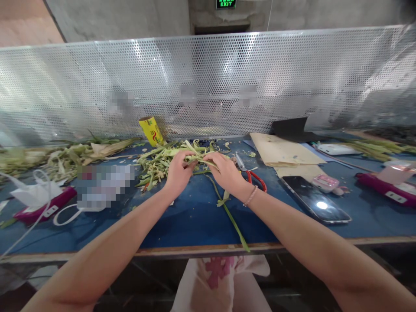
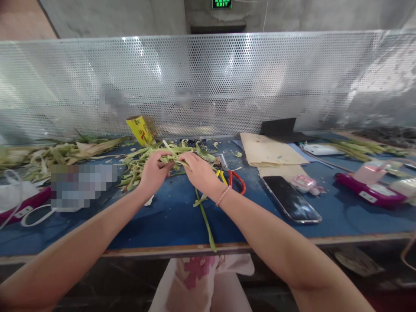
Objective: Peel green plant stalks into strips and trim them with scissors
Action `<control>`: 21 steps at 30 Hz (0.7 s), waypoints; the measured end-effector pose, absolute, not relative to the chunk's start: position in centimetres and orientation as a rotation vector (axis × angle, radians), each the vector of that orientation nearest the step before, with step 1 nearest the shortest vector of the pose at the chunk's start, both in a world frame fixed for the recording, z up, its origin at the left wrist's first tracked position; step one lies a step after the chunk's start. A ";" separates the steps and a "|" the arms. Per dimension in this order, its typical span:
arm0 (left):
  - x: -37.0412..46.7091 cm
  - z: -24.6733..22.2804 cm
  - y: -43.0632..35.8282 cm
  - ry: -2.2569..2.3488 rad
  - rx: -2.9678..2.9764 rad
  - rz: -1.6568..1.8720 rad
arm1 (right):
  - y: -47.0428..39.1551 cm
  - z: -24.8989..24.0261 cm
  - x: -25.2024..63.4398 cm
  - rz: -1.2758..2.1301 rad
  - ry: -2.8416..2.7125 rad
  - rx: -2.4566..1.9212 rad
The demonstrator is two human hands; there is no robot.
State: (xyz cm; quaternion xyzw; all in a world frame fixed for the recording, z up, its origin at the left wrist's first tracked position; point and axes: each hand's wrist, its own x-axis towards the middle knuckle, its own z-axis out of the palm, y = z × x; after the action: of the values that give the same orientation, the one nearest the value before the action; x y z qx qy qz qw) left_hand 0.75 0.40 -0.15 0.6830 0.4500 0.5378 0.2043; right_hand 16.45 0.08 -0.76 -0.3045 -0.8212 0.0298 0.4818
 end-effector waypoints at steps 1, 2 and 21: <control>0.9 -0.2 0.3 1.205 1.832 1.465 | 0.1 -0.8 16.5 0.060 -2.022 -0.749; 1.1 -0.3 0.2 1.147 1.774 1.455 | 0.1 -0.9 16.5 0.047 -2.032 -0.751; 0.3 -1.2 1.2 1.126 2.132 1.401 | 0.7 -0.3 16.8 0.250 -1.939 -0.781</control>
State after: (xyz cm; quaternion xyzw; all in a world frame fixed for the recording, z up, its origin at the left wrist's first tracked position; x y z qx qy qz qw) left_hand 0.28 1.25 -1.18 0.7526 0.3975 0.4947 0.1758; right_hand 16.75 0.70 -0.34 -0.3223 -0.8002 0.1032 0.4952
